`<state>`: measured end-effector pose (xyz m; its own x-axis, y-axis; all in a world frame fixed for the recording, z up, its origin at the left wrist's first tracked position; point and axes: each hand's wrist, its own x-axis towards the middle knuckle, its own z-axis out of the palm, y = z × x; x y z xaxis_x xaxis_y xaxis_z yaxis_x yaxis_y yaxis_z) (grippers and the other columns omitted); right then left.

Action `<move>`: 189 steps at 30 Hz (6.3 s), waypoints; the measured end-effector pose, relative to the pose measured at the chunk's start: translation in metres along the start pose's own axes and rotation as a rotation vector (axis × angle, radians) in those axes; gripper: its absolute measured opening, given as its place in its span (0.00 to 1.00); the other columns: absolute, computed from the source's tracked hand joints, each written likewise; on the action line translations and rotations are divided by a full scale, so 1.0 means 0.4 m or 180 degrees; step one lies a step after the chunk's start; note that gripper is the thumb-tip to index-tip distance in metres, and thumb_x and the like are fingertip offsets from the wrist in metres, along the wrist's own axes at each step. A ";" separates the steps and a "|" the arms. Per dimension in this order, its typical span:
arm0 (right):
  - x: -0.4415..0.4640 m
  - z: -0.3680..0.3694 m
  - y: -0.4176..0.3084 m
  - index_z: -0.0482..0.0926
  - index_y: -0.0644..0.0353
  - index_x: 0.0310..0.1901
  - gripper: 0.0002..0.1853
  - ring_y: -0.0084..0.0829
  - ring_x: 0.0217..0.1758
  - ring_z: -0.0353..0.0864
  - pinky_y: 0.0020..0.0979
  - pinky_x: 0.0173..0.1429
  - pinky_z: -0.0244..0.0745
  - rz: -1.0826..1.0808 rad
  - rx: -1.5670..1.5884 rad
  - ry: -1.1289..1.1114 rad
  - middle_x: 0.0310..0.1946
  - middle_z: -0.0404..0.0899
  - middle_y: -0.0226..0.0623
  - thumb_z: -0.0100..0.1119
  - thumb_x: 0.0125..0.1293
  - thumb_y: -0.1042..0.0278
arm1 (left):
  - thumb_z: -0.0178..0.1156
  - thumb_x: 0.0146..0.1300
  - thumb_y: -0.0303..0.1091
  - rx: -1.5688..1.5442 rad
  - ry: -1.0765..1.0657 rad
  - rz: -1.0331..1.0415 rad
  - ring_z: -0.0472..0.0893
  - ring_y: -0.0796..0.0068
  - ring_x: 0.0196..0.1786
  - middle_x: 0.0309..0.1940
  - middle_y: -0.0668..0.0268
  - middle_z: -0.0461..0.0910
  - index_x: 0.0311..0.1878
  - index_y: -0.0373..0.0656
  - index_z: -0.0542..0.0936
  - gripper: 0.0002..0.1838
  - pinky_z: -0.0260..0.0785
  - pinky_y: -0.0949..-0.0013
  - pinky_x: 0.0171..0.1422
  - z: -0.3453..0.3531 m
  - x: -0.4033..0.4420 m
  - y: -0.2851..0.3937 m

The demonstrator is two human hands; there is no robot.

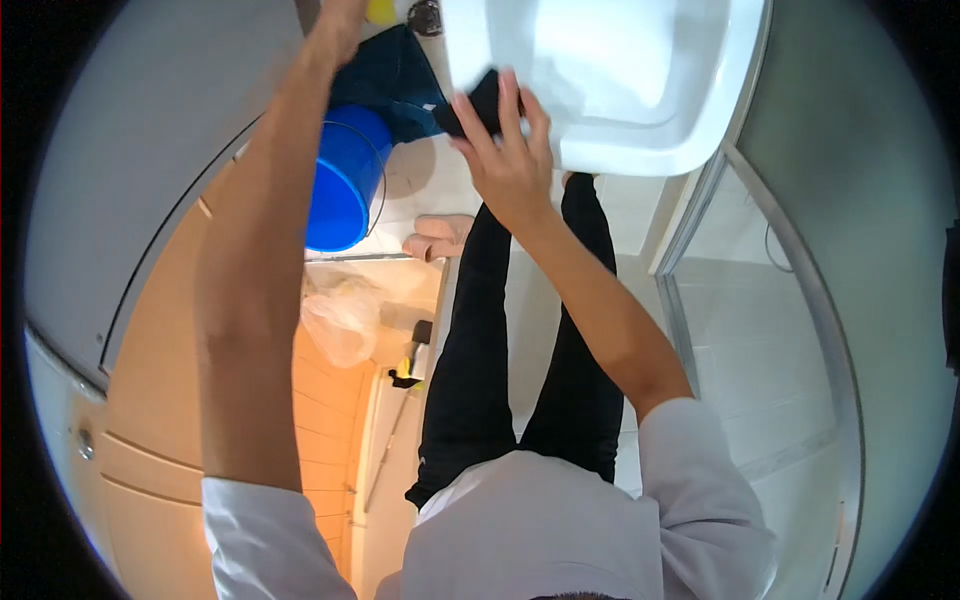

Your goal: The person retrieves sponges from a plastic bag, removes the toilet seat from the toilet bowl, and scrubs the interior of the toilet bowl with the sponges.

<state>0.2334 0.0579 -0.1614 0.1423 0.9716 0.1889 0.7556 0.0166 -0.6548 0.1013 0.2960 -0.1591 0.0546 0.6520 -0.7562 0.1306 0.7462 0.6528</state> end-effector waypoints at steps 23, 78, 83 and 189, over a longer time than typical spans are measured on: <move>0.596 0.144 0.094 0.77 0.47 0.68 0.27 0.63 0.61 0.69 0.54 0.68 0.67 -0.1761 -0.1033 -0.0677 0.68 0.69 0.62 0.66 0.67 0.59 | 0.44 0.80 0.40 0.0642 0.3027 0.0457 0.77 0.41 0.54 0.52 0.45 0.77 0.65 0.42 0.75 0.20 0.67 0.47 0.62 0.217 -0.204 -0.352; -0.050 -0.309 0.275 0.69 0.33 0.77 0.37 0.62 0.74 0.65 0.60 0.73 0.65 -0.0987 -0.0915 -0.2062 0.80 0.54 0.55 0.70 0.66 0.50 | 0.59 0.74 0.48 0.2441 0.2764 0.1949 0.79 0.41 0.55 0.52 0.43 0.79 0.68 0.43 0.76 0.26 0.73 0.46 0.59 0.194 -0.085 -0.212; 0.103 -0.413 0.477 0.71 0.43 0.76 0.36 0.64 0.75 0.61 0.60 0.74 0.59 -0.1069 -0.1726 -0.1411 0.76 0.57 0.64 0.67 0.67 0.54 | 0.58 0.75 0.46 0.2467 0.2628 0.1782 0.79 0.41 0.55 0.54 0.44 0.78 0.68 0.43 0.75 0.25 0.74 0.47 0.60 0.191 -0.093 -0.207; 0.572 0.510 0.654 0.77 0.72 0.63 0.28 0.45 0.71 0.73 0.39 0.75 0.65 0.2366 0.1233 -0.0487 0.65 0.78 0.52 0.51 0.80 0.51 | 0.55 0.75 0.47 0.2268 0.2071 0.1813 0.79 0.43 0.56 0.55 0.48 0.78 0.68 0.46 0.75 0.24 0.74 0.48 0.59 0.167 -0.058 -0.196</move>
<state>0.3332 0.3328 -0.4386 0.4057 0.7826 -0.4722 0.2240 -0.5860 -0.7788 0.1558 0.2135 -0.1957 -0.2133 0.9756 -0.0519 0.7999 0.2049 0.5640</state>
